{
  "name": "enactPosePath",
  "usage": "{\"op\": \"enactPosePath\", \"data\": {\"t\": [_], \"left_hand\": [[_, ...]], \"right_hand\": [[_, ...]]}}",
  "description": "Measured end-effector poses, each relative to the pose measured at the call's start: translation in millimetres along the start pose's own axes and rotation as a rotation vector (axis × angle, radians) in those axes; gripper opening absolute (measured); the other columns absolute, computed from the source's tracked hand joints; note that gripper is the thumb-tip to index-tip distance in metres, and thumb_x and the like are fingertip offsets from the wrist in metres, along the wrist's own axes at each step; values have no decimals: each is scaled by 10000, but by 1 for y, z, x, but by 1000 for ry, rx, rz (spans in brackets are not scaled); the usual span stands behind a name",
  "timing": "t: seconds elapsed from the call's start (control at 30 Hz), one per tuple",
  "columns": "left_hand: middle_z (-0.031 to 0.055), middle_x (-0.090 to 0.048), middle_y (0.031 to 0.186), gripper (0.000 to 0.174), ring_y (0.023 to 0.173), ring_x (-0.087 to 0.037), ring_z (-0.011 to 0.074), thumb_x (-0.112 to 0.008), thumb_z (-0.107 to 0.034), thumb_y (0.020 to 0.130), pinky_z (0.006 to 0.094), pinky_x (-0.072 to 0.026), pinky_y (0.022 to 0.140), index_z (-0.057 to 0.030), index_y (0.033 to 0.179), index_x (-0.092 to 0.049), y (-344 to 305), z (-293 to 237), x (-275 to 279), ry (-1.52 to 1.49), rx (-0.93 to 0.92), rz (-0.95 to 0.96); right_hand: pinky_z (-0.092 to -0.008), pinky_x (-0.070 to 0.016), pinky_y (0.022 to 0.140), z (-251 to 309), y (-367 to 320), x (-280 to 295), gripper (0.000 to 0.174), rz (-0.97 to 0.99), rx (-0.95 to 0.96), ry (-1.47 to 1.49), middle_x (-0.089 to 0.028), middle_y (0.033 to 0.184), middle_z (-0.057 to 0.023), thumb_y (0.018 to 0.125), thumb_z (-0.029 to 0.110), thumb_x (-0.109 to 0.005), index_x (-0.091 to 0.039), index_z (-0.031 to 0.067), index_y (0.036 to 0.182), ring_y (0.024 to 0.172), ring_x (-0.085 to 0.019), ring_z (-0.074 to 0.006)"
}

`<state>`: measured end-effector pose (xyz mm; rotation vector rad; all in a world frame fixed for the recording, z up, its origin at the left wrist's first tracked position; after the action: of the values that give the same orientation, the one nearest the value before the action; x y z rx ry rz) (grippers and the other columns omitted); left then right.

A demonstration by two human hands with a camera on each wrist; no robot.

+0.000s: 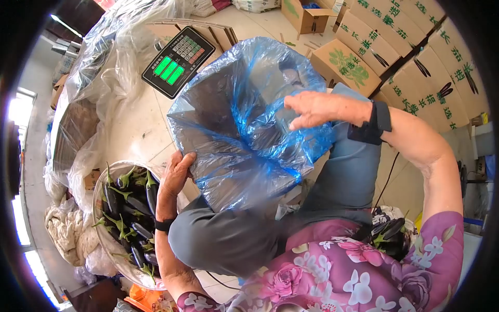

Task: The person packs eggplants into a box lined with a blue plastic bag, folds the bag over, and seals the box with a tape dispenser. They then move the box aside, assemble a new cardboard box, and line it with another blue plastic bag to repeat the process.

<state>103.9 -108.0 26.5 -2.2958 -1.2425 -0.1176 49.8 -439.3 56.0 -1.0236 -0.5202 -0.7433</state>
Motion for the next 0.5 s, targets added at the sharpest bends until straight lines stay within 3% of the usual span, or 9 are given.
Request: {"op": "enactPosePath", "data": {"t": [0.07,0.1,0.13,0.2,0.23,0.33,0.37,0.5], "left_hand": [[75,-628,756,365,612,-588,144,-573,-321,945,274,-482,591,36,1003,-622,3,3,-4,-78,27,53],[75,-628,756,365,612,-588,144,-573,-321,945,274,-482,591,36,1003,-622,5,3,-4,-81,26,53],[79,-640,787,360,637,-600,143,-577,-308,943,277,-490,599,40,1025,-619,5,5,-6,-70,51,55],[82,-652,818,357,663,-612,142,-580,-296,942,280,-499,607,43,1047,-617,6,15,-8,-59,78,56],[81,-659,823,376,672,-621,153,-581,-308,937,287,-495,605,51,1039,-625,10,26,-10,-172,54,37],[48,-658,830,385,715,-594,134,-608,-341,922,271,-465,627,31,1009,-654,20,54,-14,-346,-6,-6],[34,-652,833,384,710,-575,125,-615,-353,921,259,-450,631,18,1011,-660,21,60,-17,-387,12,23],[-1,-624,826,386,711,-521,98,-631,-379,916,253,-410,641,-6,1009,-668,30,79,-23,-421,43,37]], "right_hand": [[-480,-453,945,-8,4,21,618,-206,18,-142,-557,1200,-259,874,388,-697,-460,0,1292,1124,-554,-444],[-483,-453,966,-17,16,22,792,-252,-15,-119,-555,1237,-304,872,516,-672,-411,-68,1339,1155,-559,-446],[-483,-453,966,-25,34,18,792,-251,-17,-121,-555,1237,-304,872,516,-672,-411,-68,1339,1155,-559,-446],[-447,-566,732,-35,58,-5,1003,30,-268,42,-515,1315,-319,784,647,-711,-393,-137,1324,1010,-651,-394],[-401,-597,703,-34,53,-10,1133,43,-283,217,-518,1328,-313,732,710,-720,-351,-165,1351,1028,-666,-350],[-384,-608,751,-34,62,-15,1144,130,-285,136,-515,1334,-307,735,712,-711,-324,-155,1374,1009,-679,-351],[-382,-602,720,-34,58,-9,1069,86,-260,170,-606,1186,-303,732,692,-731,-444,-183,1275,951,-697,-341],[-424,-557,724,-37,48,16,883,236,-227,-156,-641,1144,-259,787,636,-702,-537,-103,1241,808,-690,-341]]}}
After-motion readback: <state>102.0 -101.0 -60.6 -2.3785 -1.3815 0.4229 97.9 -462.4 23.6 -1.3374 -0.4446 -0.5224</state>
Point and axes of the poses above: each hand's wrist, its own y-axis towards the middle knuckle, its own x-axis out of the back of the hand, z = x × y, the point moved 8 cm from there along y, towards the middle knuckle
